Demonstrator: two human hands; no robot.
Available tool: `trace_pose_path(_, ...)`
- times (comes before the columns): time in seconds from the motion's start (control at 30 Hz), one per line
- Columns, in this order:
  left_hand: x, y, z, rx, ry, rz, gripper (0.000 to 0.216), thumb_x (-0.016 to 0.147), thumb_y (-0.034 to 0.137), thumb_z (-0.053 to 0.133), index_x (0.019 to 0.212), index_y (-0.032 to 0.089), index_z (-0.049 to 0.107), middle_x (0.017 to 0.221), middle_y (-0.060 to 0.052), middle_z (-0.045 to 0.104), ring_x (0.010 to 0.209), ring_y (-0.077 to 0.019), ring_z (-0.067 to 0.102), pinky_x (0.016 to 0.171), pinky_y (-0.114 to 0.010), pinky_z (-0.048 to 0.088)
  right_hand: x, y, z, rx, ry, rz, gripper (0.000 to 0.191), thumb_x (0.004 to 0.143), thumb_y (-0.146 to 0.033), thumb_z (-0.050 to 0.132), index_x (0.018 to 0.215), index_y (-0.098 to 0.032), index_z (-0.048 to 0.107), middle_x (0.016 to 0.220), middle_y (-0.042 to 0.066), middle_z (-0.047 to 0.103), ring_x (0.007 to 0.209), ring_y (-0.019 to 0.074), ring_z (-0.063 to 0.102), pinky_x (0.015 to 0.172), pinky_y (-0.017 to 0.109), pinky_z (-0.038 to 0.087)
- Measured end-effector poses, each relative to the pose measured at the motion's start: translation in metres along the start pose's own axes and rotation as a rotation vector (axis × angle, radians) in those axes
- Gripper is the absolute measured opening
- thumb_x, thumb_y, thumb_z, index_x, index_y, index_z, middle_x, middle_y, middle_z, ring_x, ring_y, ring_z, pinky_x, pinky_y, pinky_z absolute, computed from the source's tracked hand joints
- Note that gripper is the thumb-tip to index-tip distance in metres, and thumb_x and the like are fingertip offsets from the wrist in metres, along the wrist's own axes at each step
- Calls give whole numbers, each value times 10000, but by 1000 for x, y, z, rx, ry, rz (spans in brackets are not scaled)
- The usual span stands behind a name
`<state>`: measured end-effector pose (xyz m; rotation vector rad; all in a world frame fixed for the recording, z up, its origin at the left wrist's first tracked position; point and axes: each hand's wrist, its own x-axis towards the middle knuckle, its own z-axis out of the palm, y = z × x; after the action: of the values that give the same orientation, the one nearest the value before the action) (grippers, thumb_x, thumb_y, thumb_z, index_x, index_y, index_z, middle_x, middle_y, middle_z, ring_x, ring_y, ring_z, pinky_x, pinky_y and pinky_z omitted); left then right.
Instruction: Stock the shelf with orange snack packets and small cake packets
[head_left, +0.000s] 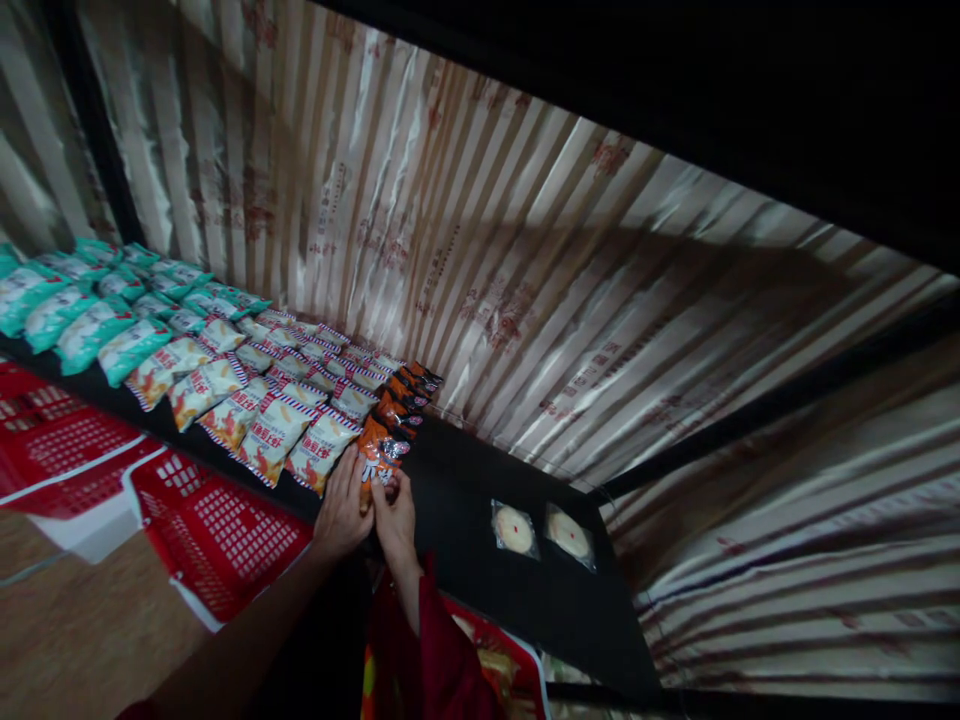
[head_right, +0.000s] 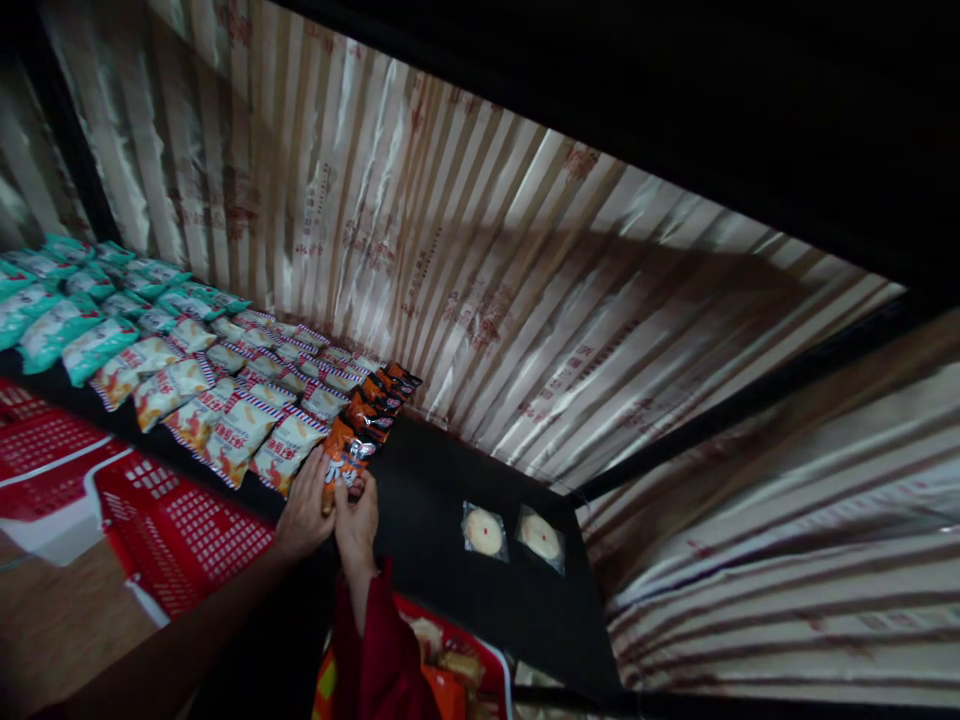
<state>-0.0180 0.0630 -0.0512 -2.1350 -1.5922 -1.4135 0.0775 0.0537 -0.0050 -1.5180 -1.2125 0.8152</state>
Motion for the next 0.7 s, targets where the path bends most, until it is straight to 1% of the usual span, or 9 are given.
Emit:
trace_pose_path(0.07, 1, 0, -1, -8, -8, 17, 724, 857, 244, 456, 1463, 104, 85, 1501, -205, 232, 1376, -300, 258, 1057, -453, 344, 1, -1, -1, -82, 2, -9, 367, 777, -435, 539, 1037, -180, 578, 905, 54, 683, 800, 180, 647, 742, 283, 502)
trace_pose_path(0.17, 3, 4, -7, -19, -12, 24, 757, 854, 284, 468, 1464, 92, 61, 1511, -218, 190, 1387, -317, 218, 1065, -478, 323, 1, -6, -4, -180, 29, -25, 368, 774, -427, 522, 1027, -169, 588, 892, 66, 689, 786, 203, 650, 744, 306, 497)
trace_pose_path(0.27, 3, 7, -18, -32, 6, -21, 735, 865, 288, 457, 1465, 105, 74, 1519, -210, 164, 1398, -319, 179, 1072, -497, 299, 0, -10, -5, -184, 65, -57, 353, 777, -414, 507, 1012, -163, 588, 905, 76, 687, 780, 206, 649, 731, 307, 498)
trace_pose_path(0.37, -1, 2, -34, -25, 22, -48, 668, 886, 241, 418, 1468, 157, 100, 1523, -176, 184, 1400, -288, 188, 1077, -483, 287, 0, -12, -3, -155, 96, -95, 318, 787, -404, 495, 988, -174, 584, 922, 71, 680, 770, 189, 641, 707, 289, 499)
trace_pose_path(0.47, -3, -14, -51, 26, 44, -52, 649, 889, 233, 422, 1467, 196, 129, 1523, -153, 208, 1397, -273, 207, 1089, -473, 261, -1, -12, 0, -169, 115, -113, 320, 789, -401, 494, 997, -174, 580, 929, 78, 675, 786, 192, 633, 724, 294, 495)
trace_pose_path(0.6, 4, -45, -63, 137, 94, -234, 633, 883, 330, 453, 1447, 150, 229, 1534, -181, 137, 1410, -324, 121, 1094, -527, 210, 1, -10, 4, -194, 130, -93, 359, 783, -411, 487, 1011, -151, 582, 946, 110, 665, 814, 215, 627, 729, 315, 491)
trace_pose_path(0.7, 14, -62, -64, 172, 117, -299, 613, 883, 371, 444, 1426, 133, 289, 1534, -185, 134, 1411, -327, 112, 1102, -536, 184, 2, -6, 5, -173, 116, -94, 391, 789, -438, 478, 1033, -149, 579, 960, 112, 660, 812, 215, 625, 736, 322, 493)
